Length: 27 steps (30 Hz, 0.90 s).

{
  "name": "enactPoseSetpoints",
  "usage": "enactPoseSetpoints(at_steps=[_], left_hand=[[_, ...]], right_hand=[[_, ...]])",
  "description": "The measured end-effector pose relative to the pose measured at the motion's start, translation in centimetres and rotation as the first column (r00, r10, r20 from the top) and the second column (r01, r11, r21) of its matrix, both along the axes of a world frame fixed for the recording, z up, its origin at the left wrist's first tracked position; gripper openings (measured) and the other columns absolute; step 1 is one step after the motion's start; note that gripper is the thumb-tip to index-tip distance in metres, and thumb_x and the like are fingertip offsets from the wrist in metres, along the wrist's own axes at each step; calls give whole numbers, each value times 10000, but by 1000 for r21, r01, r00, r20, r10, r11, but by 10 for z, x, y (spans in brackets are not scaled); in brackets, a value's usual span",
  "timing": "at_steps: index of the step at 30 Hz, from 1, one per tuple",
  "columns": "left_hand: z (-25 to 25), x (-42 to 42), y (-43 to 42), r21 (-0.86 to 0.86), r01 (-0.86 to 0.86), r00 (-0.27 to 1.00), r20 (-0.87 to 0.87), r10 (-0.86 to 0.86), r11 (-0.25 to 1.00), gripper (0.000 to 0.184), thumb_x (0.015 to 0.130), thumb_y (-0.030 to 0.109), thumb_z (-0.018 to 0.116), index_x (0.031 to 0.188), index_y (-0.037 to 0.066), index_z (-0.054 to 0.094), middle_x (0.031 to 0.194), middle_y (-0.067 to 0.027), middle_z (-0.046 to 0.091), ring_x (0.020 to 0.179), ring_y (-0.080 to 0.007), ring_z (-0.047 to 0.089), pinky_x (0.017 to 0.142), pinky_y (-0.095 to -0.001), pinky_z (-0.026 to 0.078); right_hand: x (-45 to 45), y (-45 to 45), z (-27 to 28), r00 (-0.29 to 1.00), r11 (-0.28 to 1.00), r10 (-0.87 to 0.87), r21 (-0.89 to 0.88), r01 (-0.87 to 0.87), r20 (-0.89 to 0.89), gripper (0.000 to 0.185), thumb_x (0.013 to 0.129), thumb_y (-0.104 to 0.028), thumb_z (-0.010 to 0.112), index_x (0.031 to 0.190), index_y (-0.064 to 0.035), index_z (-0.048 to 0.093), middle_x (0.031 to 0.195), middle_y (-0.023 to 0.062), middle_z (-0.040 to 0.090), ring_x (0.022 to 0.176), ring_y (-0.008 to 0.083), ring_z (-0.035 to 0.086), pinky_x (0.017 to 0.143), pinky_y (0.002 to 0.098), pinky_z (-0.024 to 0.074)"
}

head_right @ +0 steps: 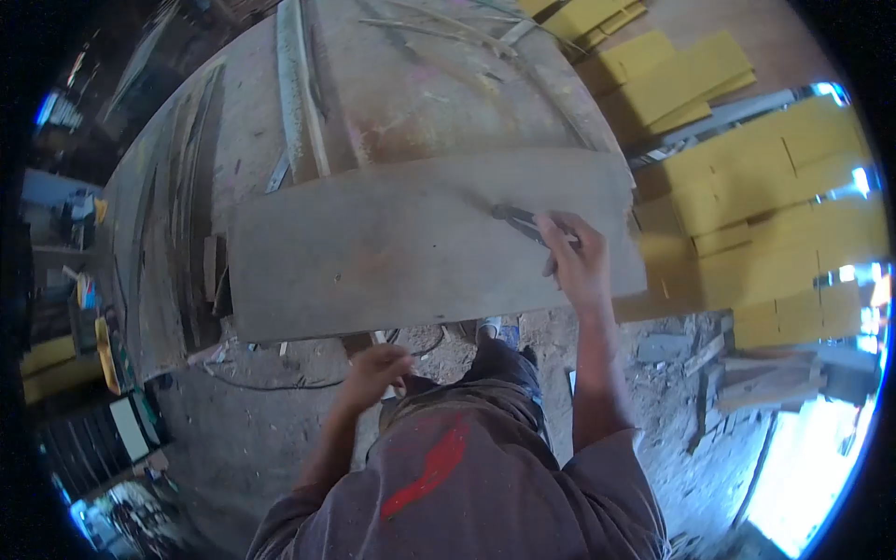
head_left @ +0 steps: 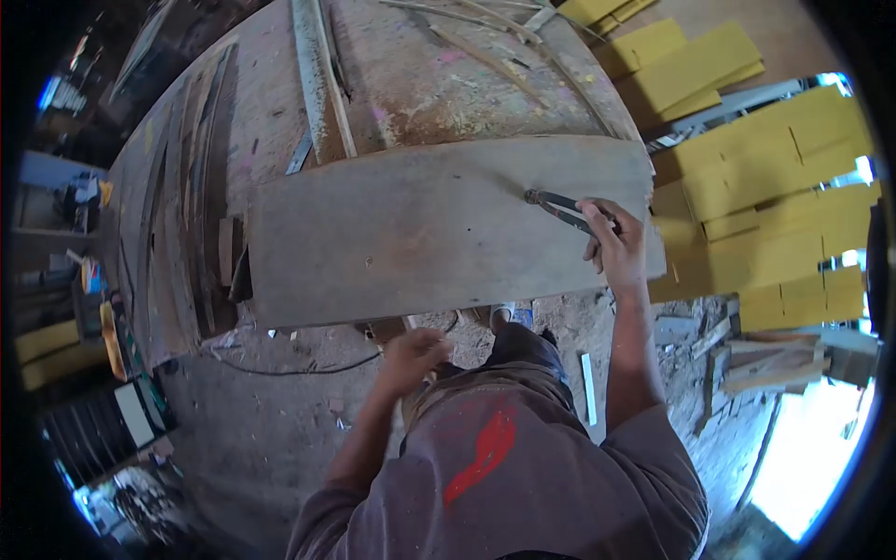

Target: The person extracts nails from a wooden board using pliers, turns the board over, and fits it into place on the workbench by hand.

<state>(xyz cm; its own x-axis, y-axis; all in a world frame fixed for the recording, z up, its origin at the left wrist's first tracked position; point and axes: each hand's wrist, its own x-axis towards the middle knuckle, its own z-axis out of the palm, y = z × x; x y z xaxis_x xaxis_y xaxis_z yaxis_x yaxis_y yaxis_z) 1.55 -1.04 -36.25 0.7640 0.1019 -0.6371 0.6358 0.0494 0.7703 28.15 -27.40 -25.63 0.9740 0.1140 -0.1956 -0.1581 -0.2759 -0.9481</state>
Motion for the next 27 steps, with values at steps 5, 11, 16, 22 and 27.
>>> enactPoseSetpoints(at_steps=[5, 11, 16, 22, 27], left_hand=[[-38, 60, -95, -375, -579, 812, -187, 553, 724, 408, 1044, 254, 655, 1203, -122, 643, 1113, -141, 721, 1014, -234, 716, 922, -368, 595], [-43, 71, -95, -344, -645, 757, -171, 630, 682, 371, 1001, 225, 732, 1201, -79, 659, 1138, -146, 725, 1005, -240, 730, 935, -361, 607], [-57, 64, -100, -349, -701, 696, -145, 703, 622, 422, 959, 254, 787, 1195, -77, 672, 1123, -152, 734, 1000, -232, 732, 914, -359, 603], [-61, 63, -99, -395, -690, 702, -162, 694, 606, 411, 958, 262, 791, 1133, -100, 705, 1078, -159, 752, 970, -233, 746, 905, -349, 598], [-47, 65, -90, -343, -659, 745, -170, 646, 669, 414, 965, 275, 785, 1083, -118, 726, 1039, -167, 760, 949, -229, 750, 891, -342, 596]], right_hand=[[62, -5, -8, 983, 990, 137, -46, -132, 123, 261, 1001, -243, 719, 1091, 0, 748, 718, -12, 619, 562, 49, 510, 520, 232, 408], [97, 34, -52, 940, 946, 122, 248, -207, 318, 254, 1095, -248, 573, 1060, -40, 716, 835, 9, 648, 744, 85, 584, 682, 259, 469], [115, 86, -63, 979, 844, 89, 508, -172, 185, 293, 1128, -332, 496, 1063, -51, 547, 850, 78, 608, 810, 204, 654, 755, 400, 566], [122, 143, -64, 993, 726, 25, 681, -96, 113, 318, 1126, -350, 494, 987, -65, 501, 919, 106, 619, 847, 247, 654, 814, 458, 575], [120, 160, -97, 945, 612, 171, 721, -325, 280, 374, 1131, -392, 457, 1126, -33, 559, 1109, 142, 619, 1072, 280, 624, 1015, 464, 489]])
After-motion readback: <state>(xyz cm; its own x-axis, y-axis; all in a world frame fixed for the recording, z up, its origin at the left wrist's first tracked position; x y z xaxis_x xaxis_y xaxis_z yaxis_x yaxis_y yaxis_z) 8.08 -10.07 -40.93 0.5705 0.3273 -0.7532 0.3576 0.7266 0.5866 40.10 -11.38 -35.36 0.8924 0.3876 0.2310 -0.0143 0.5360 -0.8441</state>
